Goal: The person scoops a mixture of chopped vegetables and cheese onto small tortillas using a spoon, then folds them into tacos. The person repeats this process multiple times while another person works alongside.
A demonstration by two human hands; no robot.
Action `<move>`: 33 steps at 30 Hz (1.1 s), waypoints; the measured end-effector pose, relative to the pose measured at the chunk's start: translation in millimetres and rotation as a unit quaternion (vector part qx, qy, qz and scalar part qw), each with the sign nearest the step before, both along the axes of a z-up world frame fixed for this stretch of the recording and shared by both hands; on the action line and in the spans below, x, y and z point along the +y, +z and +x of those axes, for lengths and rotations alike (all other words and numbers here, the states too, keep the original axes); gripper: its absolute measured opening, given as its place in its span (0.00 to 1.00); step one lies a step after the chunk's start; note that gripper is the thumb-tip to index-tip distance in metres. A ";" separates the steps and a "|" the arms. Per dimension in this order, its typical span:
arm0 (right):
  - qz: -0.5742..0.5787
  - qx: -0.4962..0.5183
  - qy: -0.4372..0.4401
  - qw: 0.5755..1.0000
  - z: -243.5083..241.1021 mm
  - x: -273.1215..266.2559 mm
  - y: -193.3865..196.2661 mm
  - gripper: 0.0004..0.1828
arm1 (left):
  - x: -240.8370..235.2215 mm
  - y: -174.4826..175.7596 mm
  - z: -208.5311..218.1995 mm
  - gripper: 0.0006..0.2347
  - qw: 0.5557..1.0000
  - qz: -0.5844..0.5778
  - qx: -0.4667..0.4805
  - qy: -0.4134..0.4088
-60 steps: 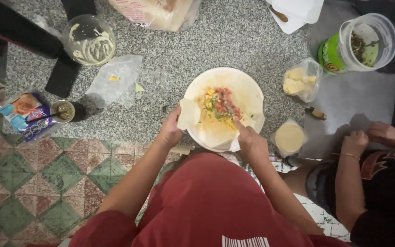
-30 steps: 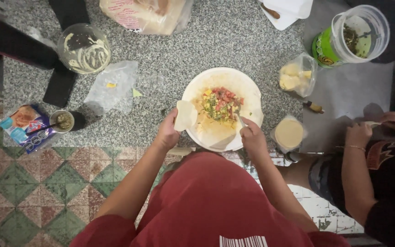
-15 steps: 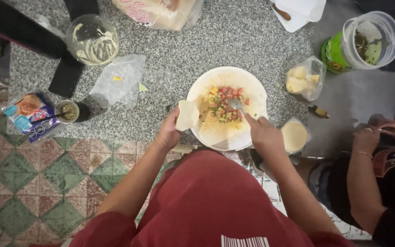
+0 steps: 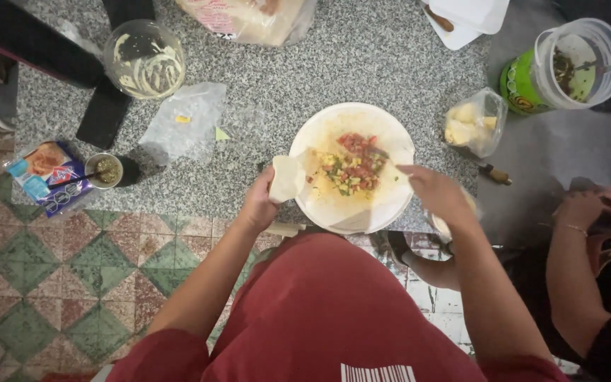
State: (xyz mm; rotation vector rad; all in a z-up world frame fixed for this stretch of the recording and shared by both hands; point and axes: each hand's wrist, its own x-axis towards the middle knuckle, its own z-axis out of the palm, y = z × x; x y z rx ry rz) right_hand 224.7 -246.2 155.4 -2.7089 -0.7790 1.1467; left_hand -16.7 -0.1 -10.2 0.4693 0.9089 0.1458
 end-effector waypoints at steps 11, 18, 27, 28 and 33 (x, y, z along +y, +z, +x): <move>0.189 0.151 -0.151 0.958 45.9 27.7 -36.9 0.19 | 2.1 6.6 4.7 0.20 0.998 0.055 -0.031 -0.022; 0.101 0.102 -0.037 0.989 9.9 23.5 15.8 0.19 | 1.3 31.6 4.3 0.20 0.998 0.041 -0.044 -0.005; 0.156 -0.353 0.203 0.900 -42.5 -77.4 -127.3 0.24 | -2.1 -0.6 -3.7 0.22 0.999 -0.001 0.036 -0.009; 0.163 -0.388 0.211 0.882 -42.5 -70.3 -119.4 0.25 | -3.7 1.6 -0.3 0.22 0.999 0.000 0.037 -0.008; 0.158 -0.447 0.183 0.861 -58.3 -48.4 -78.9 0.25 | -7.3 7.5 15.0 0.21 0.999 0.025 0.020 -0.014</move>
